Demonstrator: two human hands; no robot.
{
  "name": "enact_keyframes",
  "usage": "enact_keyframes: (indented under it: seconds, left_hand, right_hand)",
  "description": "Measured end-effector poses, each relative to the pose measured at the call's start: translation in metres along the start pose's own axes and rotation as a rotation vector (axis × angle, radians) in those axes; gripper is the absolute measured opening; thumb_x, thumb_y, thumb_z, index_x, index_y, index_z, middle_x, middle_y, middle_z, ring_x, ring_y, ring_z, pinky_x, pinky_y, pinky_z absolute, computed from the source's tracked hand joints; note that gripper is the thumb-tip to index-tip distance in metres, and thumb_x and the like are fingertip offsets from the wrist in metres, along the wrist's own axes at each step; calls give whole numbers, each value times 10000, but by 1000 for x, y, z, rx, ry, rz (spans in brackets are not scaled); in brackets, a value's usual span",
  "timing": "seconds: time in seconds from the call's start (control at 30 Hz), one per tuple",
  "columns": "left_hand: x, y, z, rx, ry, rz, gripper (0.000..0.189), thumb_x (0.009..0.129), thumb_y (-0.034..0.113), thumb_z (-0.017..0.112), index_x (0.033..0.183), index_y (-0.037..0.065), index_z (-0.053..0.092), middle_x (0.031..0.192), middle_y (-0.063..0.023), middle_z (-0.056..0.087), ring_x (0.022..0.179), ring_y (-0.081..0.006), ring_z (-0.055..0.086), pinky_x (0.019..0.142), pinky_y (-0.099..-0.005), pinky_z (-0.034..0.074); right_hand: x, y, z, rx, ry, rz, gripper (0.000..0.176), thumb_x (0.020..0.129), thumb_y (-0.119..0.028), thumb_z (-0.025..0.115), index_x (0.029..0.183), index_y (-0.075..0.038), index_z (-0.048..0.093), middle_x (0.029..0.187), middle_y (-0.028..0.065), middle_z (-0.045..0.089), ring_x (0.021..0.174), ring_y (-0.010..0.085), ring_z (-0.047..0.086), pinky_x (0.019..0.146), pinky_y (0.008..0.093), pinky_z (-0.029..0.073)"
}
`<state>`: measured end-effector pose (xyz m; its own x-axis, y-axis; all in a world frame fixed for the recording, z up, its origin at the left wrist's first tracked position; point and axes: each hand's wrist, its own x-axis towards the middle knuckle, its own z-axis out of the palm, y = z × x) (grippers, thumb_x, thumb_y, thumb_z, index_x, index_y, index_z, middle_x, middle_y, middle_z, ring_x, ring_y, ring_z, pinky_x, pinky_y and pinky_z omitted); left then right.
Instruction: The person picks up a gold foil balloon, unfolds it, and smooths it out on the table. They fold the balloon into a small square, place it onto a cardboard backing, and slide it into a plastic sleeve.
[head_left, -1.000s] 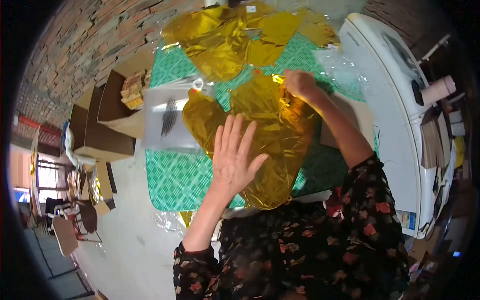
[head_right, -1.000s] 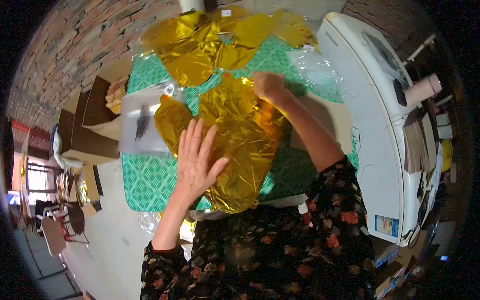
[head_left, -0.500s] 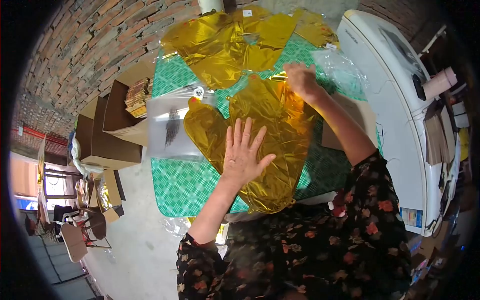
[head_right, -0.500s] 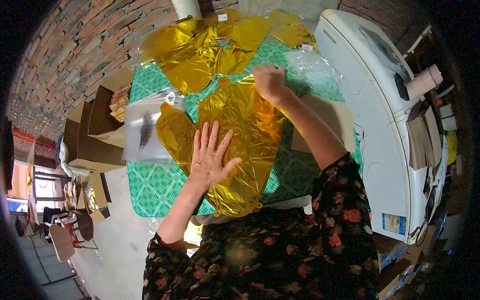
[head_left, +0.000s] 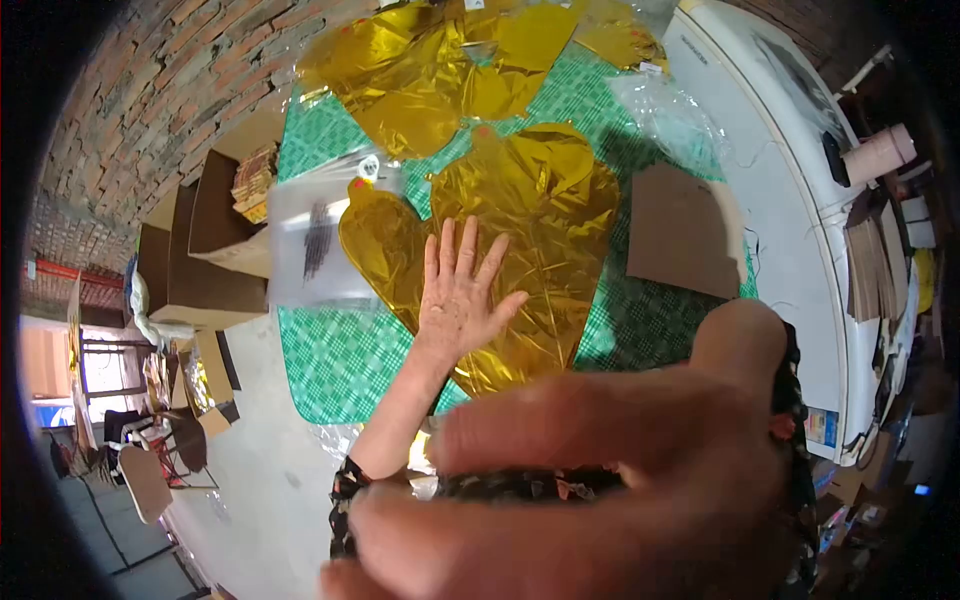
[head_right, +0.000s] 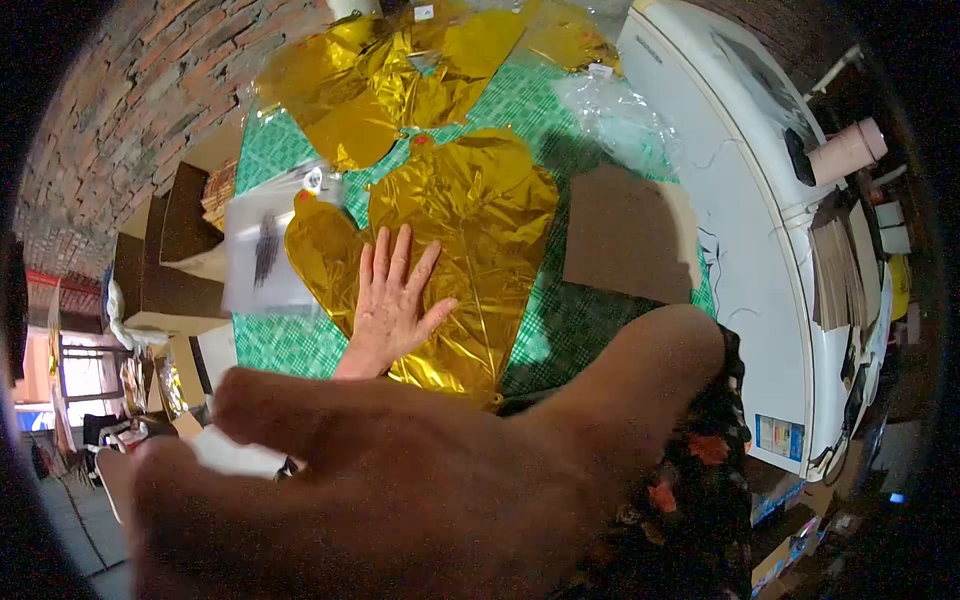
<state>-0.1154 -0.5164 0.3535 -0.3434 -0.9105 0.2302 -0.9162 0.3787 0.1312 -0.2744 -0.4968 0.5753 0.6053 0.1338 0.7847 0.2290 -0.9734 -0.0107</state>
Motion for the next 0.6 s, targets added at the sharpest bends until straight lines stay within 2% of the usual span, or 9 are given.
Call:
enact_keyframes:
  seconds: [0.13,0.37,0.43,0.53,0.6]
  left_hand:
    - [0,1,-5,-18,24,12,766,963,624,549,1571,179,416,1640,-239,288,1524,-472,214,1232,-605,186]
    - [-2,-3,5,-13,40,6,775,961,653,515,1563,173,424,1647,-234,270,1541,-456,177,1251,-594,134]
    - [-2,-1,2,-24,31,-4,779,960,653,517,1569,176,416,1649,-236,267,1542,-456,177,1251,-596,135]
    - [-1,-1,2,-16,-19,-16,788,986,687,424,1590,181,395,1660,-235,251,1553,-456,133,1257,-601,77]
    - [-2,-3,4,-13,-27,-10,786,963,667,490,1571,172,423,1658,-238,252,1555,-453,131,1260,-597,75]
  right_hand:
    - [5,-13,-8,9,-12,-25,466,829,-265,686,1217,-47,546,1265,148,540,1145,340,533,925,466,445]
    - [-4,-24,-15,-23,25,27,546,906,-322,622,1370,-81,467,1415,169,448,1292,368,439,1049,508,361]
    - [-19,-24,-12,-56,43,117,569,928,-339,603,1414,-90,444,1458,175,422,1334,376,412,1085,519,336]
    - [-55,-3,7,-155,18,365,603,960,-363,576,1479,-104,410,1522,184,382,1396,389,371,1138,537,300]
    - [-85,23,31,-251,-72,579,626,982,-379,557,1523,-114,387,1565,190,356,1438,397,344,1173,549,276]
